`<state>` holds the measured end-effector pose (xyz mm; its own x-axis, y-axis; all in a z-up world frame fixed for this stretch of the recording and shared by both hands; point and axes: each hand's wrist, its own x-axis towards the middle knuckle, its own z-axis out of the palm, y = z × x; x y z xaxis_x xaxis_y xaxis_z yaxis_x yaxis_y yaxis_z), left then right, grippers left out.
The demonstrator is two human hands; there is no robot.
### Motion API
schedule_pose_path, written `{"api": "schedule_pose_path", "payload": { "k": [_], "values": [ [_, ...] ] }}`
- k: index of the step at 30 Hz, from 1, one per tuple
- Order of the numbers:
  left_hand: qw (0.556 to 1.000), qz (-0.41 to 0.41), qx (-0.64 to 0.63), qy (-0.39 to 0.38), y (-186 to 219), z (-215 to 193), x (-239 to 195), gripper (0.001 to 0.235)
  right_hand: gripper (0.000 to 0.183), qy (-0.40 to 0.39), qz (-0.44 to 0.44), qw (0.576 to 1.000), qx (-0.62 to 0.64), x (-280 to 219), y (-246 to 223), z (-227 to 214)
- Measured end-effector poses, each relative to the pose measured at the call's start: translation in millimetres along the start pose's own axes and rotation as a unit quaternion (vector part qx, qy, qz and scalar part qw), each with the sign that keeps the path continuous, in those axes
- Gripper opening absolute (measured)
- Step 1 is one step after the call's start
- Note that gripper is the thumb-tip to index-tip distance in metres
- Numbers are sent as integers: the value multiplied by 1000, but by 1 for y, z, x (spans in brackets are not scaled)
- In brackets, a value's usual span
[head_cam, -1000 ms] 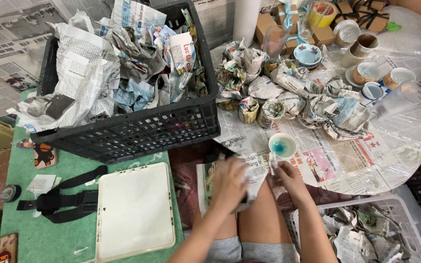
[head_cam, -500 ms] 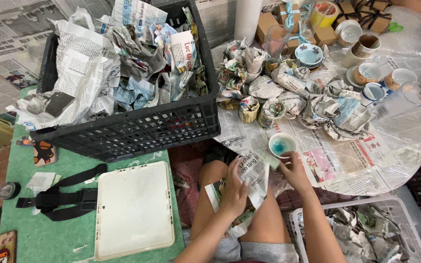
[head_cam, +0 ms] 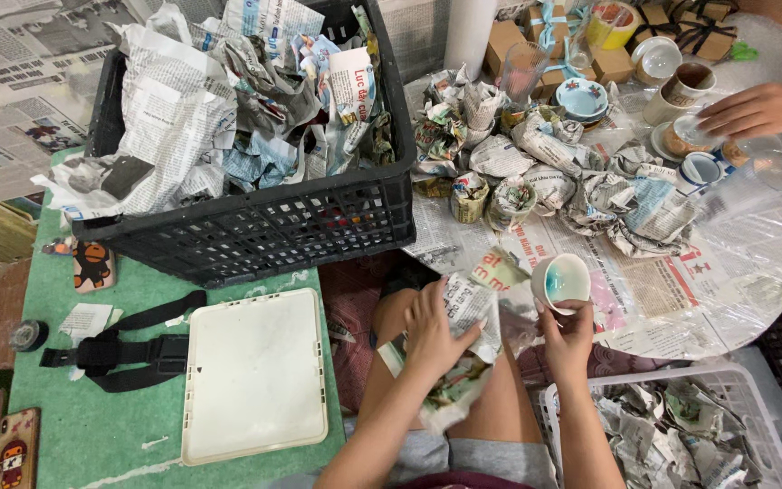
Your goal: The person sits on the floor and wraps small ceramic cups and saucers with newspaper. They pick up a piece of newspaper, place a ceramic item on it, fold the paper around the item, and place the wrapped bundle on a nearby table. The process is repeated for multiple items.
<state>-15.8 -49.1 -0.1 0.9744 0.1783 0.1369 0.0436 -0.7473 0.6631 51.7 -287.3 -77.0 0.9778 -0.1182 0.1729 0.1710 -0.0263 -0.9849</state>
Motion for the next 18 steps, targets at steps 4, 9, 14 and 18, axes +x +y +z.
{"api": "schedule_pose_path", "payload": {
  "k": [4, 9, 14, 18],
  "values": [
    [999, 6, 0, -50, -7, -6, 3, 89, 29, -30, 1, 999, -28, -15, -27, 1],
    [969, -165, -184, 16, -17, -19, 8, 44, 29, -103, -14, 985, -141, -44, -71, 13],
    [910, -44, -348, 221, -15, -35, 3, 51, 28, -218, 35, 958, -185, -72, -105, 38],
    [892, -8, -351, 284, -10, -52, -11, 60, 29, -237, -12, 959, -156, -92, -115, 42]
  ]
}}
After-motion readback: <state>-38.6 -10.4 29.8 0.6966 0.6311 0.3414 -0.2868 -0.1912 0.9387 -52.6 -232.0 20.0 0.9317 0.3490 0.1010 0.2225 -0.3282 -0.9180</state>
